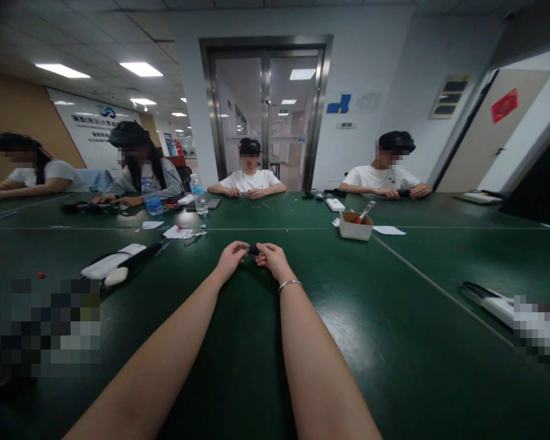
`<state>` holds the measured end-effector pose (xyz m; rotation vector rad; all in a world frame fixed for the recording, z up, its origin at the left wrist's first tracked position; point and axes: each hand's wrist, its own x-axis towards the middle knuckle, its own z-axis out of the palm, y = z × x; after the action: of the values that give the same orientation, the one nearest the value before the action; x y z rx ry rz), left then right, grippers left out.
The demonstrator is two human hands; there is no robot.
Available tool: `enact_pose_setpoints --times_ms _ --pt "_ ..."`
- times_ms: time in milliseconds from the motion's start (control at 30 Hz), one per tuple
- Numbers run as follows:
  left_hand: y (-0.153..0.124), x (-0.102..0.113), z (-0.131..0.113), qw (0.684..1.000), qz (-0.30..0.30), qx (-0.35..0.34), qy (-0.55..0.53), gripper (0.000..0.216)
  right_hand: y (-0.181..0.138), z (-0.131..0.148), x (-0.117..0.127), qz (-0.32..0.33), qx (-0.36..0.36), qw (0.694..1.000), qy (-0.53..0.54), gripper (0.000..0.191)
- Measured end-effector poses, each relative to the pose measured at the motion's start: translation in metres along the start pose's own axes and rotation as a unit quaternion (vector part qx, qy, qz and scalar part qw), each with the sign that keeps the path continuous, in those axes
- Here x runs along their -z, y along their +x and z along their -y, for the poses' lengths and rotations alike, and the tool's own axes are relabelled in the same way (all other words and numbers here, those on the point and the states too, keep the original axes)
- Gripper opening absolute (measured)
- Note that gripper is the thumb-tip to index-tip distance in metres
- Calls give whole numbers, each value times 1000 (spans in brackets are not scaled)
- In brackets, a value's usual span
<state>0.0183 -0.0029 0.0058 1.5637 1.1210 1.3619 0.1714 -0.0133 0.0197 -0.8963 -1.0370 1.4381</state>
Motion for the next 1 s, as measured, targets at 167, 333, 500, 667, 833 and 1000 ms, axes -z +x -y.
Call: enact_pose_setpoints --times_ms 167,333,500,667,833,1000 --pt "1 1 -1 999 -19 -42 4 16 1 -1 0 -11 -4 1000 -29 24" --pt "0 1 -3 1000 -10 -19 -13 15 0 1 0 -4 -2 1000 -28 24" --pt "0 -3 -5 996 -5 60 -67 22 -1 1 2 7 -2 1000 -14 24" --pt "0 -4 -4 996 -7 62 -58 24 -2 2 2 19 -5 1000 -4 23" --pt "-2 -2 -7 998 15 48 -44 24 -3 3 1 22 -9 1000 0 20" --pt "-2 -3 -6 997 24 53 -46 23 -4 3 0 24 -5 1000 4 17"
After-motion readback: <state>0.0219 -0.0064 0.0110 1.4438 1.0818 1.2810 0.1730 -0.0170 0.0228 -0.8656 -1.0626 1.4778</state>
